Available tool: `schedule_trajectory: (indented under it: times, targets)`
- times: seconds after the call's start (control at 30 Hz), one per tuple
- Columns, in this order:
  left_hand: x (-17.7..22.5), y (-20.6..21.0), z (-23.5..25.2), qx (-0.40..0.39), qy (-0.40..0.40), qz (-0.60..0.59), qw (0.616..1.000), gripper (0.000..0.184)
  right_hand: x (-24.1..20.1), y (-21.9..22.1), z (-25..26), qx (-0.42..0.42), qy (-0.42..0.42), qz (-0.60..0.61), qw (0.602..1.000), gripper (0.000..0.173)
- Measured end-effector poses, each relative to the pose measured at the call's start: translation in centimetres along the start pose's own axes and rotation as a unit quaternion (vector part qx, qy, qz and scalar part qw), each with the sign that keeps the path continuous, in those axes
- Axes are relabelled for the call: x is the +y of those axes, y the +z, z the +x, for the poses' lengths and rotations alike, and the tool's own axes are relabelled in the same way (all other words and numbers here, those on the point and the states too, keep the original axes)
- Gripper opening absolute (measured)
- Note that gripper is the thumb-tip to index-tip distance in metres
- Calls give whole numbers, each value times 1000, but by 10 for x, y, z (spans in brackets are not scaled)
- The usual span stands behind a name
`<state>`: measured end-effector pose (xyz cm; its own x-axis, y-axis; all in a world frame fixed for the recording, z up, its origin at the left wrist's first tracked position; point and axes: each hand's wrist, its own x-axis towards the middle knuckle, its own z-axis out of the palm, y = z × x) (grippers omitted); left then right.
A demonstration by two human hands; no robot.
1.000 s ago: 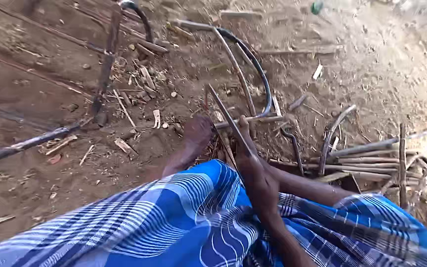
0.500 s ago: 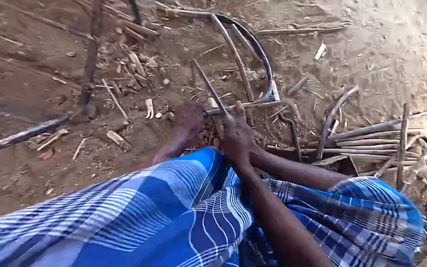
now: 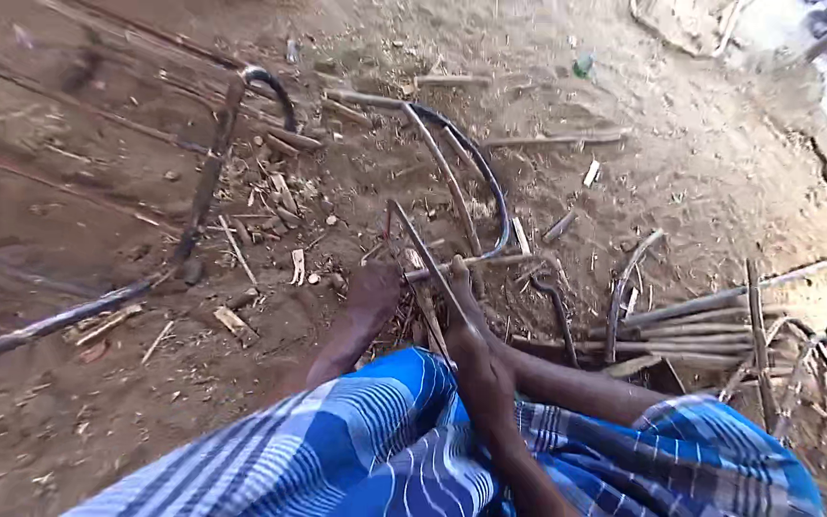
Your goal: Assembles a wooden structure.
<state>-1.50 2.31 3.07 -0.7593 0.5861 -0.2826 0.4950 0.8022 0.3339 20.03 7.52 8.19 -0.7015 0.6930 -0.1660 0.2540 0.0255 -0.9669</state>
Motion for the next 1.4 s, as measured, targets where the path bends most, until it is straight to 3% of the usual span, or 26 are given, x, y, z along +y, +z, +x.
schedule_trajectory:
  times: [0.07,0.2,0.3,0.37,0.43,0.57,0.7,0.9,1.0,1.07,1.23,1.33,1.4]
  targets:
    - [-7,3,7,11,-6,-21,1000,19,0,-1,-2,11,9,35,999,45]
    - [-11,4,10,-3,3,-2,1000,18,-9,35,55,28,-22,-7,999,41]
    - [3,-5,1,-17,12,25,999,20,-4,3,6,-2,24,2,1000,50]
    - [1,-6,6,1,6,1,1000,18,1,-6,-10,4,17,42,999,46]
    - [-6,-2,9,-6,-3,-10,1000,19,0,14,16,19,-27,5,999,40]
    - [-8,2,7,-2,3,-6,1000,19,18,60,93,45,-85,-81,992,42]
    - [-3,0,2,7,3,-1,1000,17,6,9,5,9,-25,-14,1000,46]
    - [-9,7,3,-3,16,-52,999,20,9,50,85,21,-28,-34,999,42]
    - [-1,3,-1,-7,10,-25,1000,18,3,8,14,3,-10,-26,1000,47]
    - [-8,7,6,4,6,-23,1000,18,8,-3,-7,15,-2,-12,1000,47]
    - [-14,10,5,-2,27,-87,996,21,10,55,89,55,-55,-31,996,38]
    - [-4,6,1,-2,17,-46,999,20,4,13,31,4,-54,1,999,44]
    - [-7,2,5,2,8,-16,1000,21,6,3,1,16,-27,23,999,47]
